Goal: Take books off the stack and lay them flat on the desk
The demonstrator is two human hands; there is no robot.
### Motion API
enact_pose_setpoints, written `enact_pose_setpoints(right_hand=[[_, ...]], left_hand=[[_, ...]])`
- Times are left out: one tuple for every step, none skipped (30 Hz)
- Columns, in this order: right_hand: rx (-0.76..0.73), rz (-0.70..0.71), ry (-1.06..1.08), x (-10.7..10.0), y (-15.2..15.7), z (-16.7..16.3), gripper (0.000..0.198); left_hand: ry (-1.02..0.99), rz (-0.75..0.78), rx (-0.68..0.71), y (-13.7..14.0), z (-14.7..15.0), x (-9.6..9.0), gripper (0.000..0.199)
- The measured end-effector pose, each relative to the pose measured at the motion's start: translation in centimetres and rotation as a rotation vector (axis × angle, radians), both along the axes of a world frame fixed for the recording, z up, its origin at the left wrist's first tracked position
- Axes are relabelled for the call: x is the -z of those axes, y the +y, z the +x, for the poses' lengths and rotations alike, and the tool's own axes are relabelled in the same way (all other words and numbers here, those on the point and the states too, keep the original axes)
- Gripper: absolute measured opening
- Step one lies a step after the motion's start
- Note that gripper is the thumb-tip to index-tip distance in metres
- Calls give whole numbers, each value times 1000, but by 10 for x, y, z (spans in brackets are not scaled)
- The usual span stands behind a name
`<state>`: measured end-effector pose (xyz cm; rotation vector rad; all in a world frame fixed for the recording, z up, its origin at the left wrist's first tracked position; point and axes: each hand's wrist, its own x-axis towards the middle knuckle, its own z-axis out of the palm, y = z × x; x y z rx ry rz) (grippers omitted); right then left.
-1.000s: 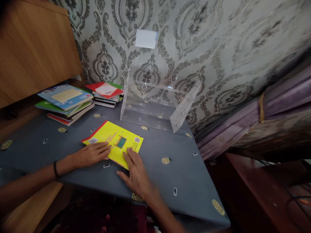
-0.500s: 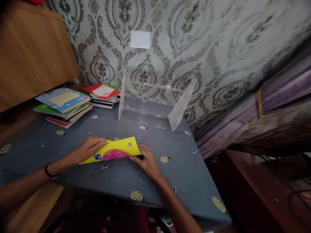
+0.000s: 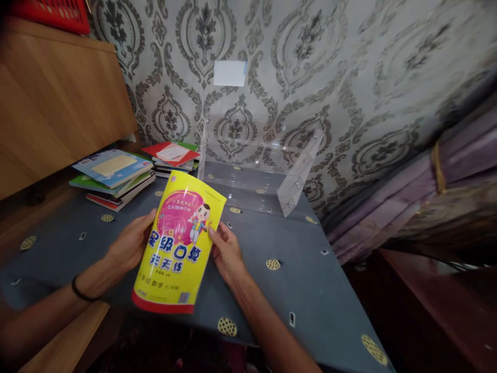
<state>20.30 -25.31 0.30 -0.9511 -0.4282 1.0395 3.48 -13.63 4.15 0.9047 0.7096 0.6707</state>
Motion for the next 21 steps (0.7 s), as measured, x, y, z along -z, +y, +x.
enact_pose_setpoints(right_hand=[[-40,-21,-6,0,2,-3,48],[-66,-41,-19,-1,3,-4,49],[-80,-62,-39,0,5,-3,49],[-91,-89,-67,1,6,0,50],[-106,-124,-109,2,8,4,49],[-127,-172,-173,4,9,10,47],[-144,-233,-269,7,10,15,44],[-149,-306,-407,10,9,21,40],[-133,-388,-579,14,9,25,34],[-101,-474,-770,16,7,28,29],[-61,-559,-958,18,5,30,25],[-22,-635,-1128,19,4,31,21],[12,-693,-1271,19,2,30,20],[41,-725,-1384,17,2,28,21],[63,-723,-1474,15,2,24,23],[76,-685,-1545,12,4,19,25],[68,-613,-1600,10,9,12,27],[31,-514,-1637,8,15,4,29],[-36,-403,-1651,7,23,-5,32],[-146,-287,-1661,7,33,-14,35],[-241,-191,-1678,9,44,-23,39]], left_hand=[[6,-9,-31,3,-3,6,45],[27,-7,-47,7,-7,12,45],[67,13,-47,13,-11,19,46],[124,62,-35,19,-17,27,45],[193,145,-25,25,-23,34,44],[270,265,-25,32,-29,40,42],[344,421,-43,39,-35,45,39],[414,592,-79,46,-40,49,36],[478,756,-102,52,-43,52,33],[530,901,-99,57,-45,55,31],[567,1024,-69,61,-46,56,30],[589,1121,-12,63,-44,58,29],[596,1195,54,64,-40,59,28],[597,1249,110,64,-36,61,29],[597,1288,150,64,-30,64,30],[602,1313,173,63,-25,67,33],[614,1329,184,62,-20,72,36],[629,1340,185,63,-16,77,39],[645,1347,181,63,-13,82,43],[656,1350,176,65,-11,87,46],[661,1352,170,67,-11,91,49]])
